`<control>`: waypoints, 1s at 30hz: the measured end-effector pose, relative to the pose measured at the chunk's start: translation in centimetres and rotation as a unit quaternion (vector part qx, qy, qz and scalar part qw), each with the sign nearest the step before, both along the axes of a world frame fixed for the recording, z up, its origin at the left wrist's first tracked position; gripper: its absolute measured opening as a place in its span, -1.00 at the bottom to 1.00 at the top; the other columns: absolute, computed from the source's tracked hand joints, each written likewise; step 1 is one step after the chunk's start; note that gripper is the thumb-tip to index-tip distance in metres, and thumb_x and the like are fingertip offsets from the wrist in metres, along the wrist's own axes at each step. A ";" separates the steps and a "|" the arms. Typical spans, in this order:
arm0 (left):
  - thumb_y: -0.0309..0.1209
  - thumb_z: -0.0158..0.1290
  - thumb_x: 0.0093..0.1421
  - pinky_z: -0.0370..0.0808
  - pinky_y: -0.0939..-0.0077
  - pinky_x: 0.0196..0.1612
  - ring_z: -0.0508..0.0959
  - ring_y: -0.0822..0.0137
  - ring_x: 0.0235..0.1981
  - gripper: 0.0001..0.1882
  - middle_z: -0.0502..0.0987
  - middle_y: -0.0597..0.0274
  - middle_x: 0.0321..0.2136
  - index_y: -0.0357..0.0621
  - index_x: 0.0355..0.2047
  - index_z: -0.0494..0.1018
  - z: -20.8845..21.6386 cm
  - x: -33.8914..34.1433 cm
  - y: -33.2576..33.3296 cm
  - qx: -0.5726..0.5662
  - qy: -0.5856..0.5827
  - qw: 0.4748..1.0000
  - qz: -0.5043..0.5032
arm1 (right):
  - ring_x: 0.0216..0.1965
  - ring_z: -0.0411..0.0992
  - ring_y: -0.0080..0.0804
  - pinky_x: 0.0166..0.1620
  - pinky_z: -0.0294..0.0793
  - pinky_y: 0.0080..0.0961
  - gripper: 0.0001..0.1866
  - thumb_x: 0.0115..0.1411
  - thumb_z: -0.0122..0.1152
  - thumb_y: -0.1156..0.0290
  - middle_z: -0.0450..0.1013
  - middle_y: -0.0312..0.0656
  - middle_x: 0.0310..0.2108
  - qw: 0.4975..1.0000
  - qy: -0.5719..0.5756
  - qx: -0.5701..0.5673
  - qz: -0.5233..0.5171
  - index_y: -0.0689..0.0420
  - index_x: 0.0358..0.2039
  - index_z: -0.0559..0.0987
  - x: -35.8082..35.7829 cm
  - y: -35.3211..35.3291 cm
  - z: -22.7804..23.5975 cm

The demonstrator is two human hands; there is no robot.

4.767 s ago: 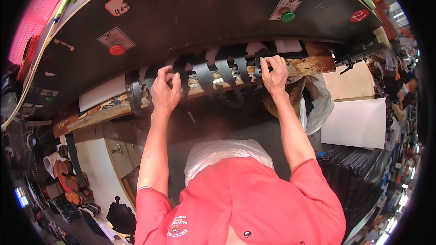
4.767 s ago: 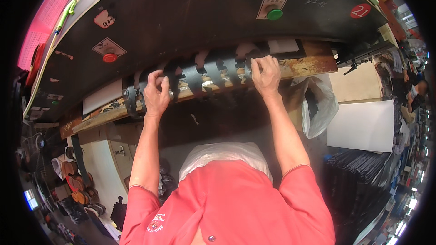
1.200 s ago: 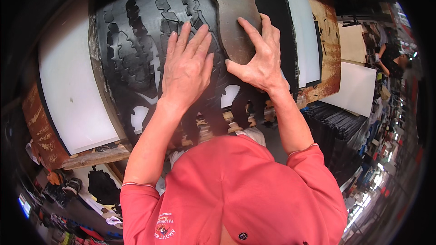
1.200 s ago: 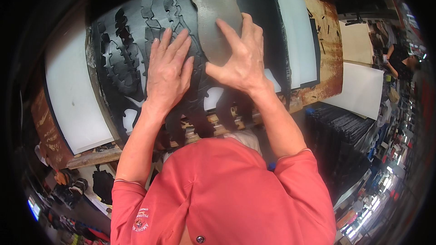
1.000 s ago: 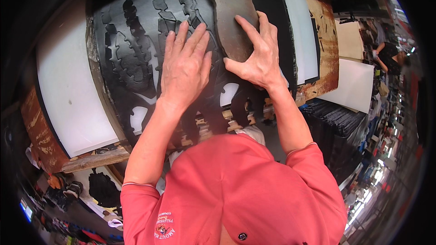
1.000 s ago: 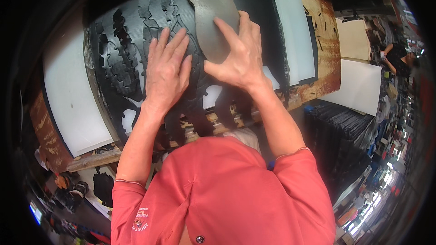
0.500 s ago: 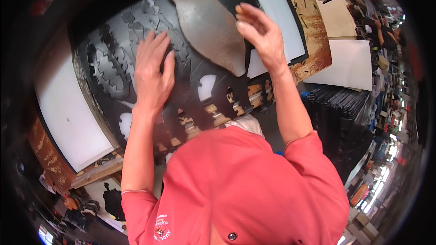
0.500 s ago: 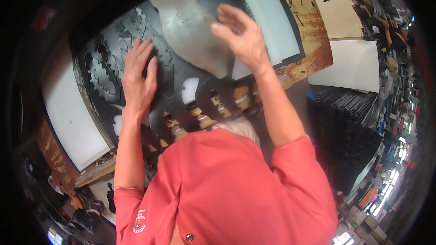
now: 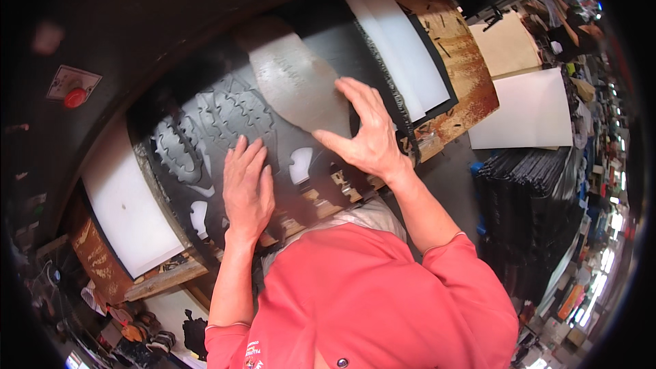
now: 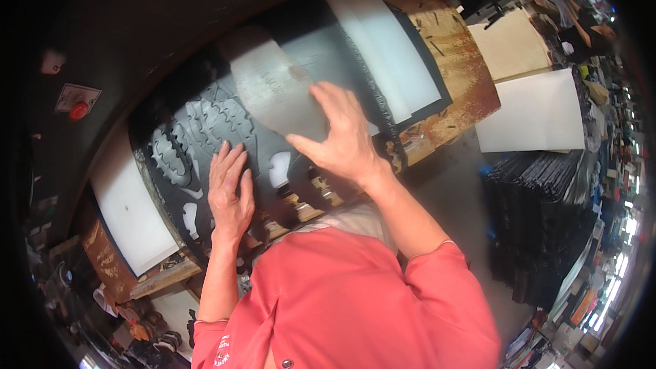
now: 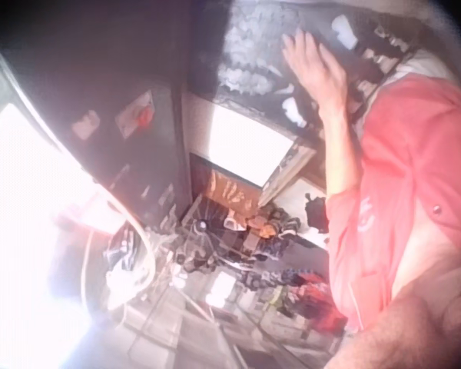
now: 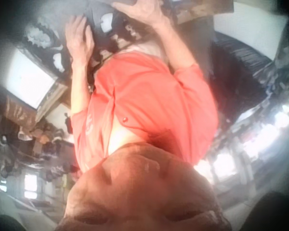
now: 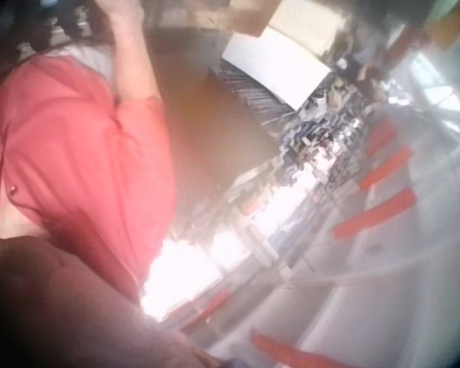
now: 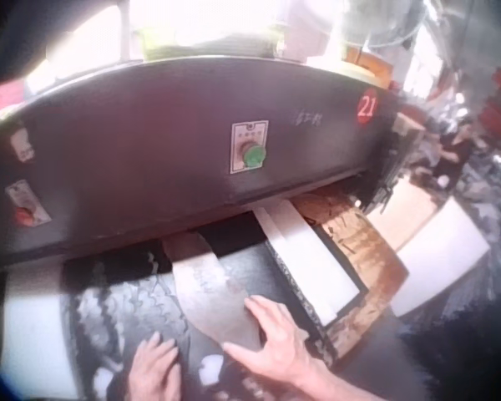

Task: The person removes excess rubber from a cut sheet on a workbench, then uses a flat tool to press and smooth a new black rubber sheet. They repeatedly peel away cut-out shapes and scraps, placing them aside, and continue pressing the sheet with the tool.

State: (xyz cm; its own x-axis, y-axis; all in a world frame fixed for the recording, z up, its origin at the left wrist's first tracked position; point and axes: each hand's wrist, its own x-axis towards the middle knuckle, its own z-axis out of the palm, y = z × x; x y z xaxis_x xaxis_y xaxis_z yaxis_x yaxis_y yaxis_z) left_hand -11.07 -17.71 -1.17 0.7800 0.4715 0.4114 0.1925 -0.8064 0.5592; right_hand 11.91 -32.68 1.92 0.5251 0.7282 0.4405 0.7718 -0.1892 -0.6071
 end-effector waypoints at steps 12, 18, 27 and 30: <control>-0.62 0.22 0.26 0.33 -0.20 0.44 0.49 -0.16 0.37 -0.64 0.65 0.02 0.16 -0.22 0.08 0.62 0.1 -0.2 0.1 -0.054 -0.027 0.998 0.003 | 0.42 0.24 0.27 0.39 0.37 0.02 -0.08 -0.10 0.70 0.18 0.14 0.34 0.49 0.997 0.035 -0.037 0.049 0.17 0.31 0.55 0.6 2.9 -0.8; -0.71 0.14 0.31 0.55 0.13 0.24 0.70 -0.03 0.10 -0.74 0.72 -0.02 -0.01 -0.29 -0.02 0.64 1.4 -1.7 -0.2 -0.109 -0.071 0.991 -0.013 | 0.11 0.60 -0.31 0.21 0.56 -0.41 -0.53 0.33 0.41 0.45 0.65 -0.03 0.09 0.918 0.382 0.108 0.008 0.30 0.22 0.58 3.5 -0.6 0.1; -0.71 0.28 0.15 0.57 0.22 -0.08 0.69 0.06 -0.25 -0.72 0.72 0.11 -0.23 -0.16 -0.14 0.61 1.0 -4.5 -5.6 -0.097 -0.050 0.991 -0.075 | -0.23 0.57 -0.09 -0.12 0.54 -0.28 -0.69 0.08 0.53 0.51 0.61 -0.08 -0.26 0.997 0.013 0.067 -0.023 0.21 -0.15 0.66 -1.5 -6.0 -2.5; -0.70 0.28 0.13 0.54 0.23 -0.11 0.67 0.07 -0.28 -0.72 0.70 0.15 -0.25 -0.14 -0.17 0.60 -0.4 -4.2 -5.9 -0.048 -0.087 0.993 -0.062 | -0.21 0.52 -0.09 -0.07 0.50 -0.25 -0.68 0.08 0.50 0.58 0.59 -0.08 -0.23 0.997 -0.022 0.073 -0.006 0.22 -0.13 0.64 -1.6 -5.6 -3.5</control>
